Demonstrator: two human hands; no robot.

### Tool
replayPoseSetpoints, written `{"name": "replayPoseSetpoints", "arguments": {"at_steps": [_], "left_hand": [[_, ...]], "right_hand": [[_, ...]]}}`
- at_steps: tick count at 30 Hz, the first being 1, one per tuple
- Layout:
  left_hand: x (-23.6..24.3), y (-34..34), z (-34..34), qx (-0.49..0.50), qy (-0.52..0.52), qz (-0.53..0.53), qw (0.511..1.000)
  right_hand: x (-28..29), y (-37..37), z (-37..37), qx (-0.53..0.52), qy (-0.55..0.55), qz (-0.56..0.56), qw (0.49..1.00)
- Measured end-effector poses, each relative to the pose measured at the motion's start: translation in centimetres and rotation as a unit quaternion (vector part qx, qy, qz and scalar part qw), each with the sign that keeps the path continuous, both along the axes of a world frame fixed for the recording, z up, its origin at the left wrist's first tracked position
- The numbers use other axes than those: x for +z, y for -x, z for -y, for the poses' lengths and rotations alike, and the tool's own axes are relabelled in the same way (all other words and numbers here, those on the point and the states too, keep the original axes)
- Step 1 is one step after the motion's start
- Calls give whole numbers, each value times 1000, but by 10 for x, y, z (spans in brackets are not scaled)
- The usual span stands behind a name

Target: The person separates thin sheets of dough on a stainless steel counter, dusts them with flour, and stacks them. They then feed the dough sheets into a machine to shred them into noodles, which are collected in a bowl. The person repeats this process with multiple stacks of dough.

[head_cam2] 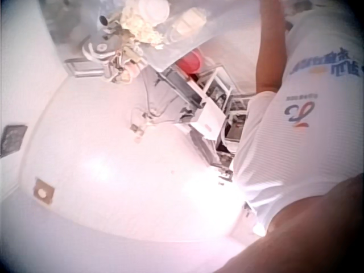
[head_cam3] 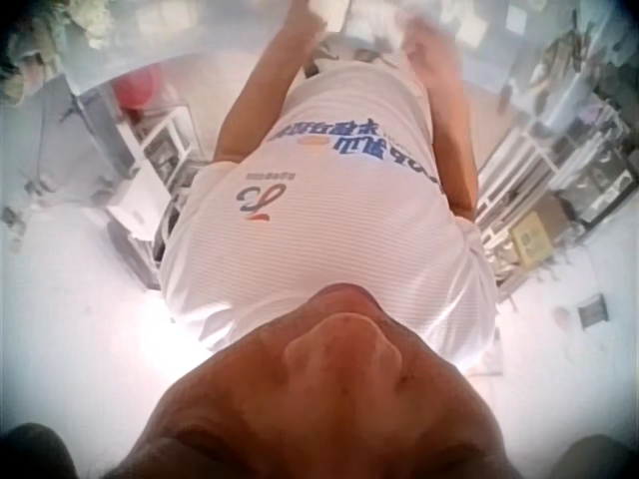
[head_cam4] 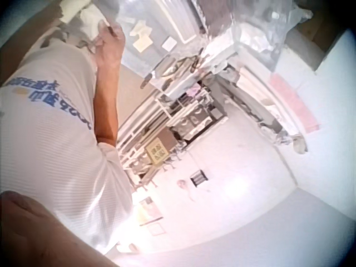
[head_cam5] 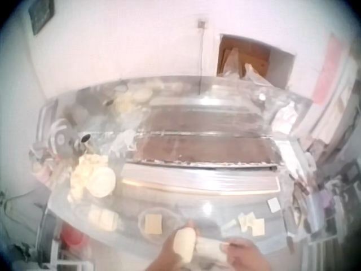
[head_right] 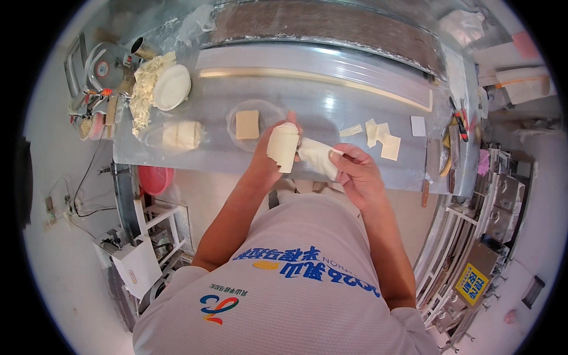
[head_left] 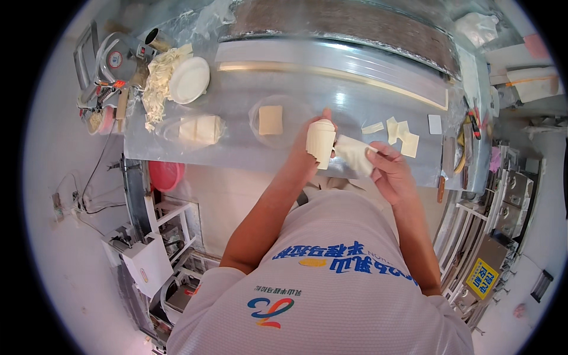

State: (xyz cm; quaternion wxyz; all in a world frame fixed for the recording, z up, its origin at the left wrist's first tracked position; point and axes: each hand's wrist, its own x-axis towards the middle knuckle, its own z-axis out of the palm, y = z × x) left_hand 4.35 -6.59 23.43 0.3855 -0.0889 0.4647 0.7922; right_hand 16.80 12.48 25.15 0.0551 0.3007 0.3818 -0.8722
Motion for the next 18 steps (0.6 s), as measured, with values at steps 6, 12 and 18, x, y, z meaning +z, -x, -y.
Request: {"name": "replayPoseSetpoints", "arguments": {"at_steps": [6,12,18], "left_hand": [[-10,2,7,-25,188,-82,978],[-51,4,27,-108,318,-275,901],[-45,-3,23,-126,333,-301,884]], "right_hand": [[21,5,-22,31,-350,12,936],[37,9,-25,49,-443,77,892],[52,20,-4,66,-417,31,906]]}}
